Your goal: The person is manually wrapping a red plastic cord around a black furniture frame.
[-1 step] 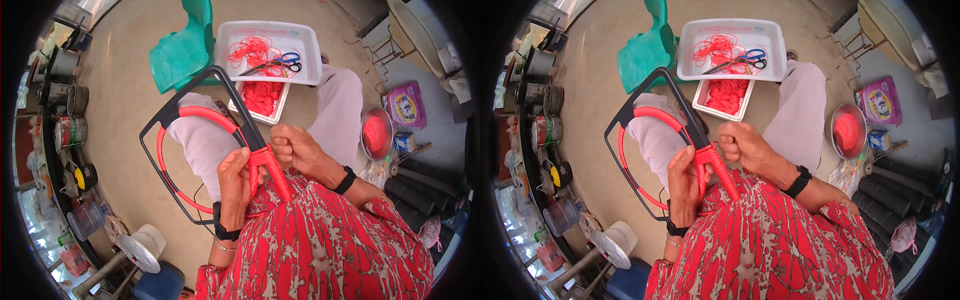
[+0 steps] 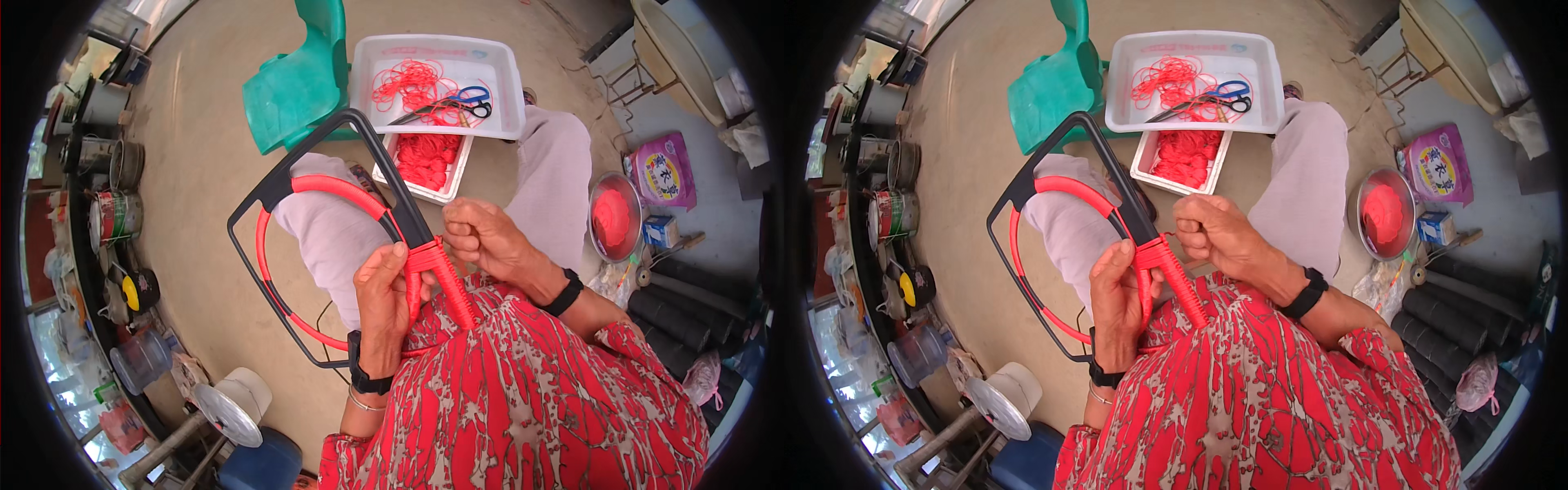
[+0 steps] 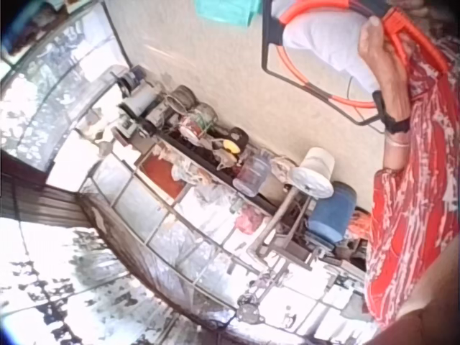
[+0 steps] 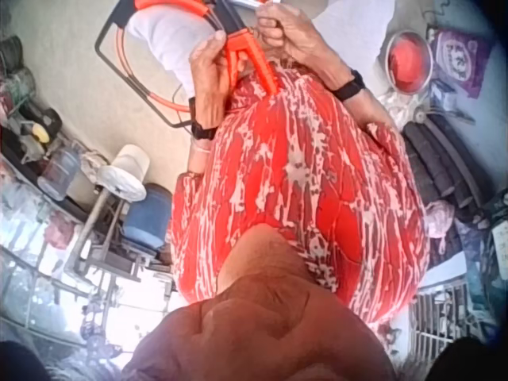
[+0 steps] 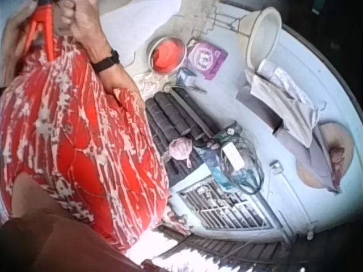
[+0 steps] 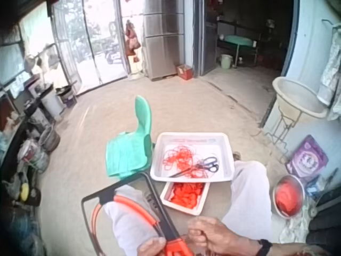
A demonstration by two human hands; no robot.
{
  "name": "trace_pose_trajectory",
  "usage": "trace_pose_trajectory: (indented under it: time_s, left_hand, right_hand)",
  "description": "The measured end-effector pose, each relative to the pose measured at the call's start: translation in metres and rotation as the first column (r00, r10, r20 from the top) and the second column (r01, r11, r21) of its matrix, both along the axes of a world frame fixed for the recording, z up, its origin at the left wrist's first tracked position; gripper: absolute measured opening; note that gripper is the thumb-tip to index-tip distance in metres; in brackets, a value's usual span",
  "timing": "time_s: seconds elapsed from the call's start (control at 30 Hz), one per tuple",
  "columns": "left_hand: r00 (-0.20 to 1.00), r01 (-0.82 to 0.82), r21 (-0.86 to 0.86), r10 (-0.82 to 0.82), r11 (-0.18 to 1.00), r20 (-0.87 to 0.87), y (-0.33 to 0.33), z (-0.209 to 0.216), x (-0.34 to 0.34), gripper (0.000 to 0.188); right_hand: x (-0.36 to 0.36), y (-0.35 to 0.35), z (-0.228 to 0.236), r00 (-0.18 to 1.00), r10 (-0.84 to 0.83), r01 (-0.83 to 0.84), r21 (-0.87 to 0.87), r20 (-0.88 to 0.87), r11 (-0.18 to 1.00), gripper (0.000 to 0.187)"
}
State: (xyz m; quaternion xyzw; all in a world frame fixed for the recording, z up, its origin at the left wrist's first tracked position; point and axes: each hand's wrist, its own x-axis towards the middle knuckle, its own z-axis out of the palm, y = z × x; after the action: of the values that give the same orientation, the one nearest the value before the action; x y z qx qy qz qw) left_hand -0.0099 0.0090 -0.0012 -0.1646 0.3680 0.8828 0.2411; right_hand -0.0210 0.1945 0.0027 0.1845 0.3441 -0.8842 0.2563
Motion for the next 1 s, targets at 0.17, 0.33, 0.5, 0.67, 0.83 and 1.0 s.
trace_pose_trajectory:
  time_s: [0.17,0.33,0.5,0.67,0.83,1.0]
  left_hand:
    - [1.000,-0.023,-0.036,0.023,0.999,-0.015,0.001,-0.001,-0.002,0.019]
    - [0.999,0.050,0.052,-0.050,0.997,-0.003,-0.004,-0.005,-0.006,0.019]
    - [0.999,-0.006,0.205,-0.002,0.979,0.038,-0.007,-0.012,-0.007,0.019]
    - [0.997,-0.058,0.295,0.041,0.954,0.064,-0.011,-0.008,-0.006,0.021]
    - [0.998,-0.017,0.434,-0.008,0.901,0.055,-0.017,-0.019,-0.005,0.026]
    - [0.999,-0.031,0.368,0.016,0.929,0.046,-0.015,-0.016,-0.003,0.024]
  right_hand:
    - [-0.006,0.007,0.013,0.982,0.178,-0.145,0.354,-0.062,0.924,0.020]
    - [-0.008,0.009,0.016,0.914,0.380,-0.271,0.487,-0.140,0.831,0.024]
    - [-0.012,0.008,0.015,0.913,0.353,-0.251,0.404,-0.202,0.880,0.022]
    - [-0.022,0.006,0.014,0.917,0.390,-0.380,0.108,-0.088,0.919,0.015]
    - [-0.019,0.001,0.009,0.943,0.334,-0.333,-0.080,0.005,0.940,0.012]
    - [-0.007,-0.010,0.005,0.981,0.189,-0.184,-0.103,0.037,0.978,0.011]
